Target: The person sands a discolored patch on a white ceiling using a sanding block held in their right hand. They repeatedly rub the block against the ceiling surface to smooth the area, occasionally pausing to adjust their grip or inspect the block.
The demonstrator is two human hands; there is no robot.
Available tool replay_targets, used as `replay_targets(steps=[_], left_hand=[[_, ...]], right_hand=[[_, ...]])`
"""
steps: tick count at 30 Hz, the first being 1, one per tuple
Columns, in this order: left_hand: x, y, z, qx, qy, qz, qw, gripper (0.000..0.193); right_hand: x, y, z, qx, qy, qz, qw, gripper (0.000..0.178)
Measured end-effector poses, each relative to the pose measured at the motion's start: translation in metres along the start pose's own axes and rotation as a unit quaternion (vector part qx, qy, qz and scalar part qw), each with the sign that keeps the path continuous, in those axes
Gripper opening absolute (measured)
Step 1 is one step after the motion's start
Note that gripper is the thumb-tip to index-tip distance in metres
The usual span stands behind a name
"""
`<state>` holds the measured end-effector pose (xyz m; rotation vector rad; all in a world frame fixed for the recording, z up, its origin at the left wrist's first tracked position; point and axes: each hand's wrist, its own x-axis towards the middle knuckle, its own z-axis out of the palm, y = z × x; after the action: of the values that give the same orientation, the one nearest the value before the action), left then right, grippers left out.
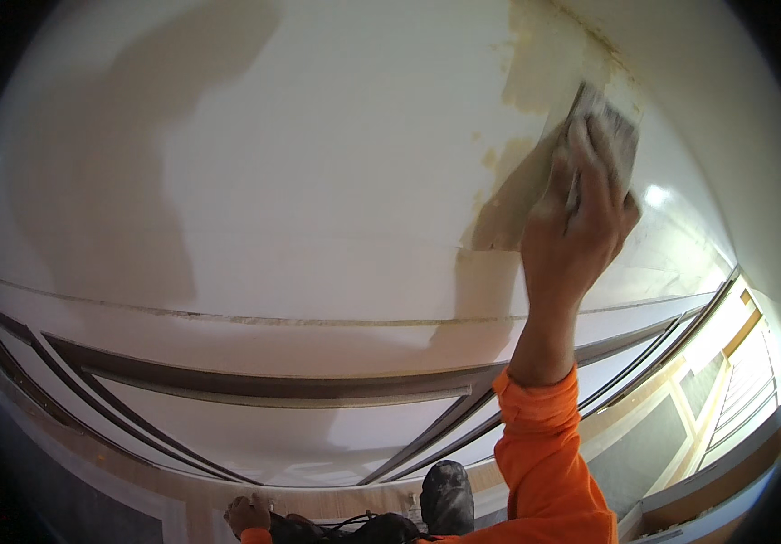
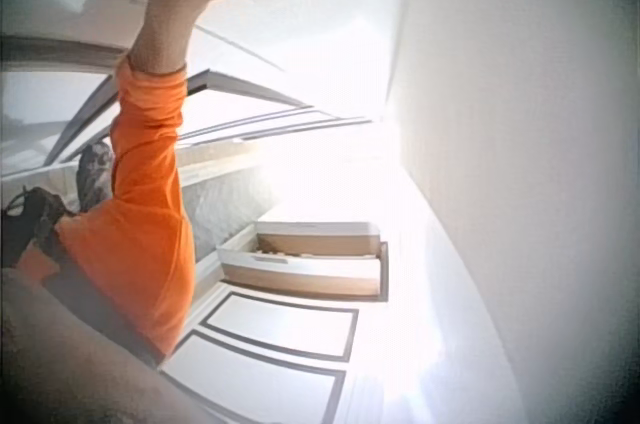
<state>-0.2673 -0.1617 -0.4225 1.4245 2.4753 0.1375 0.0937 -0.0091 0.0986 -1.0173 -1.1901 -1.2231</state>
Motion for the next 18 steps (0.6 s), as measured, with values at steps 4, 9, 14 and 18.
replay_targets(steps=[4,9,14,18], left_hand=[[0.002,-0.013,0.028,-0.050,0.088,0.051,0.994,0.050],[0.003,-0.007,0.010,-0.005,-0.001,-0.020,1.000,0.052],[0.007,-0.005,0.014,-0.010,0.027,-0.002,1.000,0.052],[0.005,-0.003,0.012,-0.004,0.031,-0.019,0.999,0.051]], right_hand=[[-0.064,-0.008,-0.014,-0.016,-0.058,-0.030,0.998,0.033],[0.004,0.009,-0.005,-0.033,-0.007,-0.030,0.999,0.034],[-0.079,0.009,-0.015,-0.012,-0.053,-0.049,0.997,0.044],[-0.015,0.007,-0.006,-0.001,-0.025,-0.015,1.000,0.044]])
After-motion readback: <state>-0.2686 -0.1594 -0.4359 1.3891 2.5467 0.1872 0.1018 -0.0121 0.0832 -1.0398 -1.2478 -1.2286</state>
